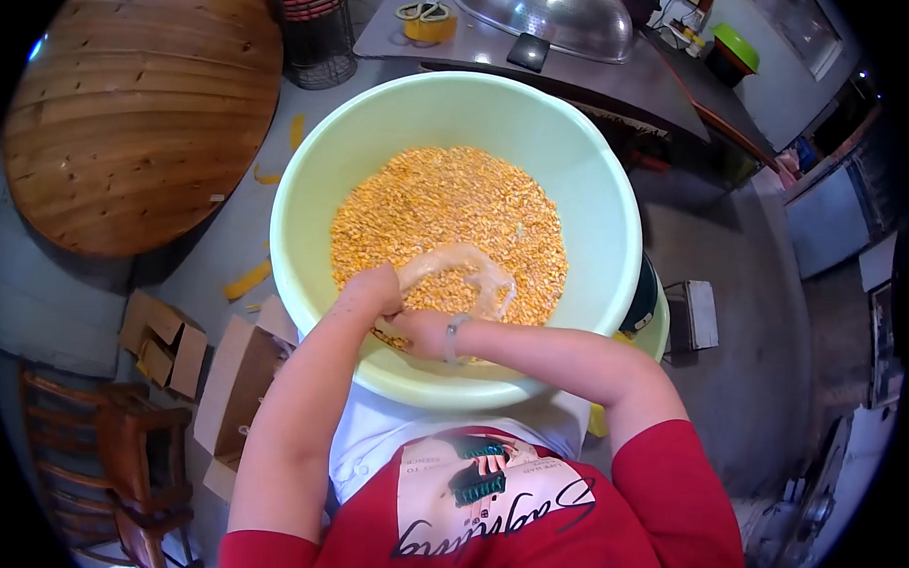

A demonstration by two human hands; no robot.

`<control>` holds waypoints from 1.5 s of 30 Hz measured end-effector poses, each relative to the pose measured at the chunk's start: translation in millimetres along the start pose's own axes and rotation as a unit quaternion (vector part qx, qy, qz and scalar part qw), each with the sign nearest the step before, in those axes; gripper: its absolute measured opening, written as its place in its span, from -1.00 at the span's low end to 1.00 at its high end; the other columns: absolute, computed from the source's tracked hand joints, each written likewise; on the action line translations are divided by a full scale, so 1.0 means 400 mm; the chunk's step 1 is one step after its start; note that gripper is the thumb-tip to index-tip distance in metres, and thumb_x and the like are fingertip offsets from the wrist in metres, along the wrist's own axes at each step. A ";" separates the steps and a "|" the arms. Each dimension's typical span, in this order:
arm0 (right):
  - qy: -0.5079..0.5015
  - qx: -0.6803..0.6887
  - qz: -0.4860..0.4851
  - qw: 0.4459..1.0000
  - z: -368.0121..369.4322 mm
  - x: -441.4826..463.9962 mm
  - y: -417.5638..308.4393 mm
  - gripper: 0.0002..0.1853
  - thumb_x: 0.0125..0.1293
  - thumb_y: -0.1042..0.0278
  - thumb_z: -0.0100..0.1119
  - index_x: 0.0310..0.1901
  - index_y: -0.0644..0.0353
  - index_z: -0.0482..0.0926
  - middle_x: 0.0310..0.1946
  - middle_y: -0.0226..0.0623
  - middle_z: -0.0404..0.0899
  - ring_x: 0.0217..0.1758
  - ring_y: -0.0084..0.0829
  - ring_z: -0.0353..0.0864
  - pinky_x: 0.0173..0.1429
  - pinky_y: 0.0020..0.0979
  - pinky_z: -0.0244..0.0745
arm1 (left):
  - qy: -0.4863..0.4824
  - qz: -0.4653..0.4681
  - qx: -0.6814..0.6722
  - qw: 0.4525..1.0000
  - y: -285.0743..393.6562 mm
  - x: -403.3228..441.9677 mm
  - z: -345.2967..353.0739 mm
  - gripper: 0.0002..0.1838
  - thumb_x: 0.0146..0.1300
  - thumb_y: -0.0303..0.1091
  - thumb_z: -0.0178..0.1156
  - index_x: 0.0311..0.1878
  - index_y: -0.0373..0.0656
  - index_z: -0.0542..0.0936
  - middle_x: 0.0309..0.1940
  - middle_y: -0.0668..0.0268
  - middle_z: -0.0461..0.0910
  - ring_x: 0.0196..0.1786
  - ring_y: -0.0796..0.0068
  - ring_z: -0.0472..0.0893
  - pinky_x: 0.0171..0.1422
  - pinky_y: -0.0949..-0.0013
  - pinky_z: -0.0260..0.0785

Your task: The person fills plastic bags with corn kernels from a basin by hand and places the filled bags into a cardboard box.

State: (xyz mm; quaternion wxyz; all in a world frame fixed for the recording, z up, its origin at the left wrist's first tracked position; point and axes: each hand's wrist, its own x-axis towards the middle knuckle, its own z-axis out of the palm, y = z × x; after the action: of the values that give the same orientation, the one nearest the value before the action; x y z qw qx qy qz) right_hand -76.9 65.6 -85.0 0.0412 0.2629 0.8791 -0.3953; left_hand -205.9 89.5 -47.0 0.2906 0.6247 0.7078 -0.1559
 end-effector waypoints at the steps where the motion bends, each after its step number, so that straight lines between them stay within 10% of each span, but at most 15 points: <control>1: 0.032 0.024 -0.036 0.999 -0.002 -0.010 0.004 -0.59 -0.02 0.48 -0.01 -0.03 0.19 0.46 -0.26 0.00 0.53 -0.18 -0.07 0.52 -0.05 -0.24 0.40 | 0.013 0.010 -0.002 1.000 -0.018 0.014 0.016 -0.67 -0.07 -0.23 0.20 -0.23 -0.21 0.55 -0.29 0.08 0.58 -0.21 0.17 0.58 -0.14 0.27 0.43; 4: 0.023 0.020 -0.022 0.999 -0.068 -0.045 -0.014 -0.69 0.01 0.49 -0.02 -0.15 0.14 0.54 -0.33 -0.08 0.56 -0.22 -0.14 0.54 -0.09 -0.25 0.42 | 0.039 0.035 0.000 0.999 -0.046 0.050 0.076 -0.70 -0.04 -0.25 0.15 -0.24 -0.22 0.55 -0.29 0.08 0.58 -0.22 0.16 0.58 -0.14 0.25 0.42; 10: 0.362 0.056 0.124 0.922 -0.280 -0.042 0.213 -0.78 0.07 0.36 0.00 -0.25 0.07 0.60 -0.36 -0.20 0.59 -0.27 -0.26 0.57 -0.15 -0.32 0.44 | 0.101 0.053 -0.019 0.993 -0.010 0.037 0.069 -0.82 0.05 -0.34 0.07 -0.31 -0.17 0.57 -0.33 0.14 0.58 -0.23 0.21 0.58 -0.15 0.24 0.43; 18: 0.283 -0.192 0.333 0.879 -0.266 -0.021 0.368 -0.50 0.09 0.06 0.09 0.01 0.17 0.34 -0.12 0.00 0.40 -0.05 -0.09 0.43 -0.09 -0.18 0.42 | 0.135 0.065 -0.040 0.988 0.009 0.018 0.037 -0.76 0.09 -0.16 0.10 -0.39 -0.13 0.58 -0.44 0.19 0.58 -0.31 0.24 0.58 -0.24 0.25 0.43; 25: 0.263 -0.262 0.311 0.875 -0.171 0.024 0.454 -0.56 0.14 -0.08 0.00 -0.09 0.07 0.34 -0.25 -0.07 0.38 -0.22 -0.07 0.47 -0.23 -0.11 0.43 | 0.186 0.073 0.001 0.980 0.006 0.032 0.041 -0.91 0.04 -0.41 0.07 -0.45 -0.10 0.57 -0.50 0.27 0.60 -0.38 0.35 0.61 -0.35 0.34 0.45; 40: 0.300 -0.087 0.349 0.883 -0.154 0.013 0.538 -0.72 0.18 0.16 -0.03 -0.39 0.23 0.52 -0.46 0.01 0.54 -0.37 -0.07 0.54 -0.23 -0.13 0.41 | 0.196 0.108 0.006 0.975 -0.003 0.027 0.046 -0.90 -0.02 -0.47 0.05 -0.45 -0.15 0.57 -0.51 0.19 0.58 -0.37 0.25 0.60 -0.32 0.26 0.44; 45: 0.398 0.090 0.305 0.861 -0.205 -0.012 0.630 -0.73 0.19 0.21 0.01 -0.49 0.26 0.47 -0.76 -0.29 0.36 -0.71 -0.36 0.38 -0.63 -0.34 0.28 | 0.186 0.118 0.007 0.975 -0.003 0.020 0.037 -0.88 -0.02 -0.46 0.06 -0.43 -0.15 0.59 -0.48 0.18 0.59 -0.34 0.25 0.60 -0.30 0.28 0.44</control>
State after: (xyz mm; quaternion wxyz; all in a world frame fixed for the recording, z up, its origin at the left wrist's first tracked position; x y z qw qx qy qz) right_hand 62.9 260.8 -197.1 -0.2173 0.6550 0.6574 -0.3026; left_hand -204.3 86.8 -63.6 0.1654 0.7237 0.6700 -0.0063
